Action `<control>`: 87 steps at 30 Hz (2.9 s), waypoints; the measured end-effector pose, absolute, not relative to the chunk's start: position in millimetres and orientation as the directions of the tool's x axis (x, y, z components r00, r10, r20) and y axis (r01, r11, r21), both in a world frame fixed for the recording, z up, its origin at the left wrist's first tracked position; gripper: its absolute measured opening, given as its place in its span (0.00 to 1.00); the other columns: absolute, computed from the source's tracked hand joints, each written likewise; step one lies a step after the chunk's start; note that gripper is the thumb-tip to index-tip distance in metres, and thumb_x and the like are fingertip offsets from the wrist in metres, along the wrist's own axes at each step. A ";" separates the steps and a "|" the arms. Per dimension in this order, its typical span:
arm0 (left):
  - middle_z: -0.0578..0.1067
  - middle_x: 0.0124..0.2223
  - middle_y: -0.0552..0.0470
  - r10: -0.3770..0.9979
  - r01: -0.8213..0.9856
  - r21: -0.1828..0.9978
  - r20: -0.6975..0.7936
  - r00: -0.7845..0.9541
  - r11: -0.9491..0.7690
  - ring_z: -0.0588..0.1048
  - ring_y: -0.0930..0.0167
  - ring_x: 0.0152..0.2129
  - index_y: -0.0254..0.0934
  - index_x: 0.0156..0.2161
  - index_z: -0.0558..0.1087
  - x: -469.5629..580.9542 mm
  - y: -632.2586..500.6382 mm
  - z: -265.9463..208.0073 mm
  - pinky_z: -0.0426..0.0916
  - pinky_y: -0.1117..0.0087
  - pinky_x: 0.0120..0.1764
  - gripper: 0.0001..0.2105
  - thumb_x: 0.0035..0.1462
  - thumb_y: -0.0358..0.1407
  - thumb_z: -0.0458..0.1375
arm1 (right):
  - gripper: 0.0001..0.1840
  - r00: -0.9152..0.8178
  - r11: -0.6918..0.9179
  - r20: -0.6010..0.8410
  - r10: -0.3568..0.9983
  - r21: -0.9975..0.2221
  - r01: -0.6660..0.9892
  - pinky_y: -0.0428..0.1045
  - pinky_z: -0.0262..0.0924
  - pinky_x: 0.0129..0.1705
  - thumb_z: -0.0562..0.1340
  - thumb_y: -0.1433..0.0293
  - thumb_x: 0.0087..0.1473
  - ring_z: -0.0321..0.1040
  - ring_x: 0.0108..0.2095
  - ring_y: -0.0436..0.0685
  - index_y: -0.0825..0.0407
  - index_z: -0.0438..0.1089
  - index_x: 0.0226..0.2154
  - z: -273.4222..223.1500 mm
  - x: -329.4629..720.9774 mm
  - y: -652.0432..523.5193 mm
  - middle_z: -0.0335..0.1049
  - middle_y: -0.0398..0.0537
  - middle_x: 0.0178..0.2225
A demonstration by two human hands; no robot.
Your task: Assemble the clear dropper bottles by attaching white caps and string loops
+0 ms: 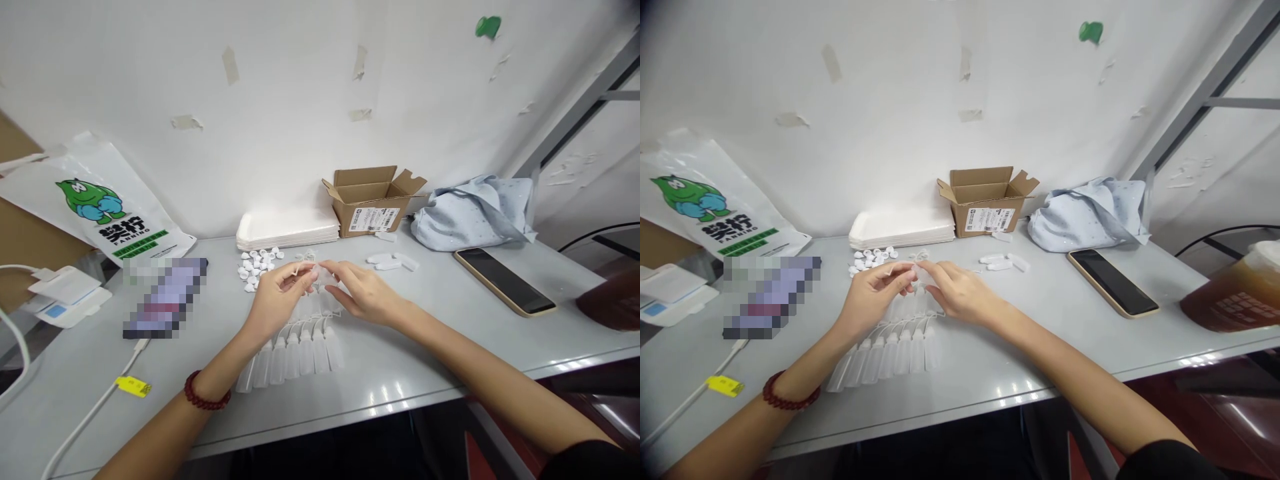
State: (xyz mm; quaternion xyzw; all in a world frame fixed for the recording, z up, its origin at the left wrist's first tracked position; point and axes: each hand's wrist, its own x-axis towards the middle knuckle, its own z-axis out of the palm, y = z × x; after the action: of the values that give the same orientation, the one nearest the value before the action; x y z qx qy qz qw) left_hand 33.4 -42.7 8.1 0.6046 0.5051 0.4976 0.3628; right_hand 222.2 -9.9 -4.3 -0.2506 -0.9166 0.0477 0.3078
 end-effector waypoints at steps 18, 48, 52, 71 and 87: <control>0.77 0.35 0.49 0.953 0.333 0.896 0.299 0.042 -0.295 0.75 0.69 0.30 0.36 0.38 0.75 33.8 -49.6 13.5 0.71 0.69 0.35 0.11 0.53 0.40 0.61 | 0.17 -0.638 0.210 0.171 0.751 -0.978 -0.014 0.48 0.64 0.34 0.60 0.70 0.54 0.67 0.30 0.50 0.53 0.61 0.48 13.9 219.3 -15.7 0.69 0.43 0.30; 0.72 0.41 0.46 0.678 0.553 0.403 0.315 0.664 -0.729 0.67 0.64 0.38 0.36 0.41 0.69 54.1 -88.8 8.5 0.68 0.64 0.39 0.11 0.52 0.36 0.61 | 0.14 -0.819 0.245 -0.499 0.285 -0.788 0.565 0.42 0.58 0.24 0.64 0.63 0.50 0.71 0.24 0.49 0.57 0.73 0.34 40.2 251.3 -1.4 0.74 0.46 0.27; 0.71 0.40 0.47 0.670 0.548 0.424 0.225 0.707 -0.721 0.67 0.64 0.37 0.36 0.41 0.69 55.1 -91.0 6.1 0.68 0.65 0.38 0.14 0.49 0.36 0.63 | 0.12 -0.785 0.260 -0.581 0.214 -0.741 0.619 0.41 0.57 0.21 0.63 0.66 0.50 0.71 0.23 0.48 0.58 0.73 0.35 36.0 248.4 -2.0 0.74 0.46 0.28; 0.71 0.41 0.45 0.692 0.652 0.271 0.081 0.718 -0.708 0.67 0.61 0.38 0.34 0.41 0.70 56.0 -89.0 7.4 0.69 0.62 0.35 0.13 0.51 0.38 0.60 | 0.06 -0.782 0.247 -0.591 0.198 -0.742 0.624 0.44 0.58 0.26 0.61 0.73 0.47 0.70 0.23 0.49 0.57 0.71 0.32 33.7 245.1 -2.0 0.73 0.43 0.25; 0.72 0.42 0.47 0.790 0.682 0.405 0.228 0.569 -0.609 0.68 0.65 0.40 0.36 0.41 0.69 43.0 -73.2 12.2 0.66 0.63 0.40 0.09 0.61 0.39 0.50 | 0.09 -0.821 0.253 -0.518 0.240 -0.783 0.568 0.42 0.56 0.24 0.60 0.69 0.50 0.71 0.25 0.49 0.58 0.70 0.33 39.2 253.5 5.1 0.74 0.47 0.28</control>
State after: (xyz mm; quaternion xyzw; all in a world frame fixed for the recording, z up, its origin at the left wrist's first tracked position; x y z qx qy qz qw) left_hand 43.0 -73.2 12.2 0.8751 0.4206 0.1962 0.1372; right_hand 253.5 5.1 39.2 -0.2600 -0.7776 0.5531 -0.1481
